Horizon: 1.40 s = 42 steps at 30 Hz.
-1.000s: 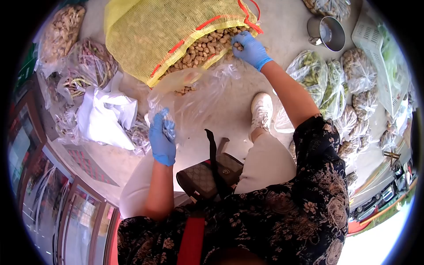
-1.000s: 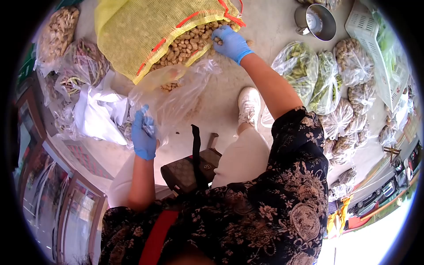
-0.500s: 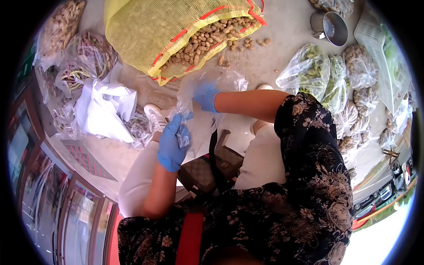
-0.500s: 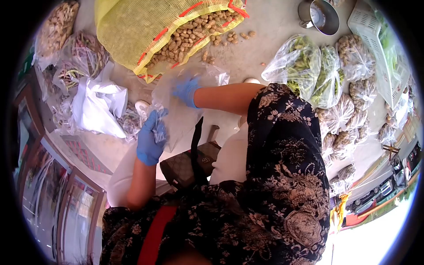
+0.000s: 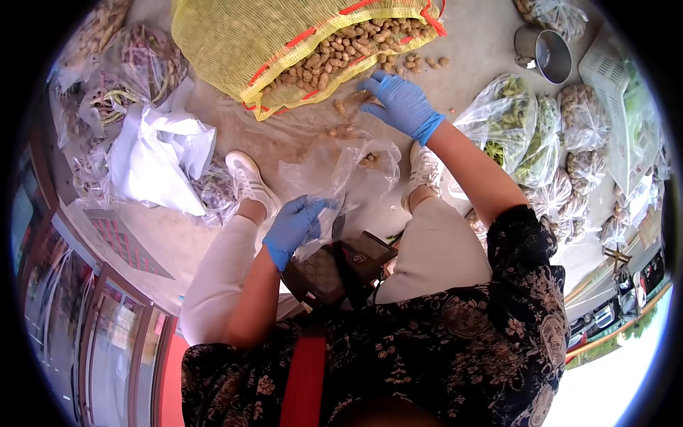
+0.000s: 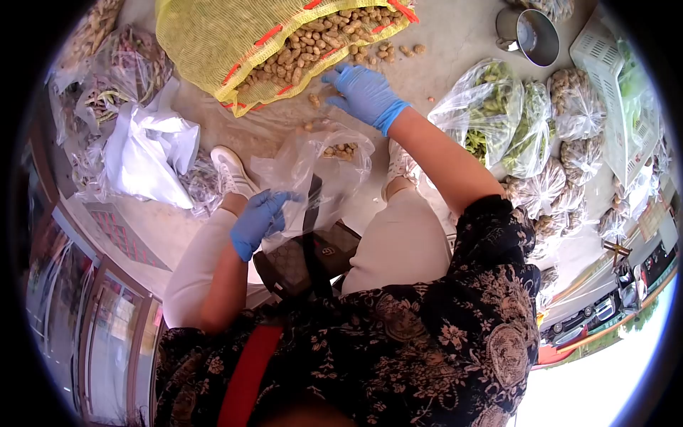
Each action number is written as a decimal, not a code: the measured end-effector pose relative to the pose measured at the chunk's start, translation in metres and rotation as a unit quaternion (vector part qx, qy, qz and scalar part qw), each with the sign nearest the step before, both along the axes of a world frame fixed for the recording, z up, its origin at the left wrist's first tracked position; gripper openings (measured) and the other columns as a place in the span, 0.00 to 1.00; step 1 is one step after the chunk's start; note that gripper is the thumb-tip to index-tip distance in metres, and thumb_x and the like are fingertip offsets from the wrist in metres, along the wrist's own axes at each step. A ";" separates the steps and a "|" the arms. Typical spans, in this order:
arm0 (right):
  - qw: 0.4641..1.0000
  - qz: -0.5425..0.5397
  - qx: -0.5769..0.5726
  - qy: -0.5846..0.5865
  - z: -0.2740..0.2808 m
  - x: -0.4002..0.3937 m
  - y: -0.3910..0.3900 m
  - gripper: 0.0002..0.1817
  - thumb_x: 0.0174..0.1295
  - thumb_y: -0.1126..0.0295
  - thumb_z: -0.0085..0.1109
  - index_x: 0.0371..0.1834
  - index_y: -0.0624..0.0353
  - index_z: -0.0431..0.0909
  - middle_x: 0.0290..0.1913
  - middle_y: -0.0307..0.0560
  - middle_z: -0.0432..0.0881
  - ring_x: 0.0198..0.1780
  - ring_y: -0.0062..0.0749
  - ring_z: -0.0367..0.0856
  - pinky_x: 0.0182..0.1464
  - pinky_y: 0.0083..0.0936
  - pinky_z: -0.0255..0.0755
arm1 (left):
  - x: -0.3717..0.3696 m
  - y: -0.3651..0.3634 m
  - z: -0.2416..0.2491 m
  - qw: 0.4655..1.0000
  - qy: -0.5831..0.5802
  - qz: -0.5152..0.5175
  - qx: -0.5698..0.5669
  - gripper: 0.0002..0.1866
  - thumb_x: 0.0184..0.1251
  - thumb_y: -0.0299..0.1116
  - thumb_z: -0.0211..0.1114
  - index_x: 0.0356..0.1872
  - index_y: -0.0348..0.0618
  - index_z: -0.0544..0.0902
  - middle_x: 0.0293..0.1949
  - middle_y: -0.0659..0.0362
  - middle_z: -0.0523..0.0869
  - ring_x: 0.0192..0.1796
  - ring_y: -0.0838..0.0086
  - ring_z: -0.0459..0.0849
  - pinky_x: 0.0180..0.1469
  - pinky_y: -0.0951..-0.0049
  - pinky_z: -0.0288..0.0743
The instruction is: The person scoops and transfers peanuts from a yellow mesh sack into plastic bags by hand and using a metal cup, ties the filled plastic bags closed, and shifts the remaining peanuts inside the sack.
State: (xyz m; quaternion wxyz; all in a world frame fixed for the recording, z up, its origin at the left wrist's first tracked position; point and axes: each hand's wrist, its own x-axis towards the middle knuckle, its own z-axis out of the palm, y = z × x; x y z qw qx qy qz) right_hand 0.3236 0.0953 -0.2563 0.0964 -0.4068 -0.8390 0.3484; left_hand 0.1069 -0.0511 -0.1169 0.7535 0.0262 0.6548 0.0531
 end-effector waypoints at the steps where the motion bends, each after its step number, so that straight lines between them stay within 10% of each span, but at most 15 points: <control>1: 0.998 0.048 0.018 -0.028 -0.020 -0.001 0.000 0.21 0.48 0.63 0.63 0.47 0.52 0.75 0.41 0.48 0.75 0.39 0.42 0.78 0.35 0.33 0.76 | 0.001 0.000 0.000 1.000 -0.001 0.012 0.008 0.16 0.70 0.37 0.49 0.46 0.39 0.80 0.14 0.70 0.63 0.14 0.86 0.60 0.17 0.83 0.54; 6: 0.971 0.208 0.056 -0.106 -0.082 -0.010 -0.001 0.18 0.51 0.70 0.58 0.47 0.53 0.73 0.45 0.49 0.69 0.39 0.46 0.78 0.35 0.37 0.77 | -0.005 0.007 -0.007 0.998 0.011 0.044 0.047 0.16 0.69 0.39 0.51 0.47 0.38 0.80 0.14 0.70 0.63 0.16 0.86 0.61 0.19 0.84 0.55; 21: 0.973 0.164 0.051 -0.152 -0.108 -0.062 -0.023 0.14 0.52 0.76 0.54 0.43 0.58 0.75 0.39 0.51 0.78 0.35 0.45 0.79 0.34 0.33 0.76 | -0.022 0.016 -0.014 0.976 0.022 0.200 0.087 0.15 0.68 0.38 0.53 0.46 0.40 0.81 0.21 0.69 0.73 0.22 0.86 0.67 0.24 0.86 0.63; 24: 0.963 -0.038 -0.234 0.129 -0.080 -0.025 -0.007 0.13 0.52 0.75 0.58 0.42 0.56 0.76 0.37 0.45 0.77 0.32 0.32 0.78 0.33 0.27 0.75 | -0.013 0.019 -0.008 0.964 0.096 0.233 0.088 0.16 0.69 0.39 0.51 0.49 0.40 0.79 0.22 0.69 0.72 0.23 0.86 0.68 0.25 0.85 0.64; 27: 0.772 -0.065 -0.580 0.251 0.021 -0.007 -0.002 0.11 0.54 0.72 0.60 0.41 0.56 0.77 0.34 0.37 0.75 0.31 0.22 0.75 0.34 0.21 0.72 | -0.020 0.010 -0.009 0.965 0.091 0.229 0.095 0.18 0.67 0.42 0.52 0.50 0.41 0.79 0.23 0.70 0.74 0.23 0.88 0.68 0.26 0.87 0.64; 29: 0.737 0.034 -0.638 0.222 0.048 -0.012 -0.031 0.11 0.56 0.71 0.60 0.43 0.55 0.76 0.34 0.32 0.73 0.34 0.15 0.73 0.37 0.16 0.69 | -0.026 0.005 -0.016 0.965 0.066 0.230 0.107 0.18 0.68 0.41 0.52 0.50 0.41 0.79 0.25 0.70 0.76 0.24 0.88 0.69 0.27 0.87 0.65; 37: 0.964 0.208 -0.120 0.113 0.014 -0.042 -0.079 0.14 0.58 0.64 0.57 0.46 0.55 0.76 0.39 0.49 0.79 0.40 0.37 0.78 0.42 0.27 0.72 | -0.004 0.026 -0.005 0.963 0.085 0.231 0.110 0.18 0.68 0.41 0.51 0.50 0.42 0.79 0.21 0.69 0.71 0.23 0.87 0.67 0.24 0.87 0.60; 40: 0.945 -0.054 -0.292 0.135 0.022 -0.004 -0.011 0.13 0.59 0.59 0.53 0.38 0.55 0.79 0.30 0.54 0.80 0.33 0.46 0.79 0.39 0.34 0.73 | -0.012 0.022 -0.008 0.966 0.070 0.224 0.112 0.18 0.68 0.43 0.51 0.50 0.43 0.79 0.20 0.69 0.71 0.21 0.87 0.66 0.23 0.87 0.59; 42: 0.954 -0.238 -0.137 0.123 -0.020 0.036 0.021 0.16 0.58 0.56 0.56 0.39 0.59 0.78 0.35 0.54 0.80 0.33 0.44 0.79 0.35 0.34 0.72 | -0.018 0.020 -0.005 0.967 0.080 0.215 0.114 0.18 0.68 0.44 0.51 0.50 0.44 0.79 0.20 0.69 0.71 0.21 0.87 0.66 0.22 0.87 0.59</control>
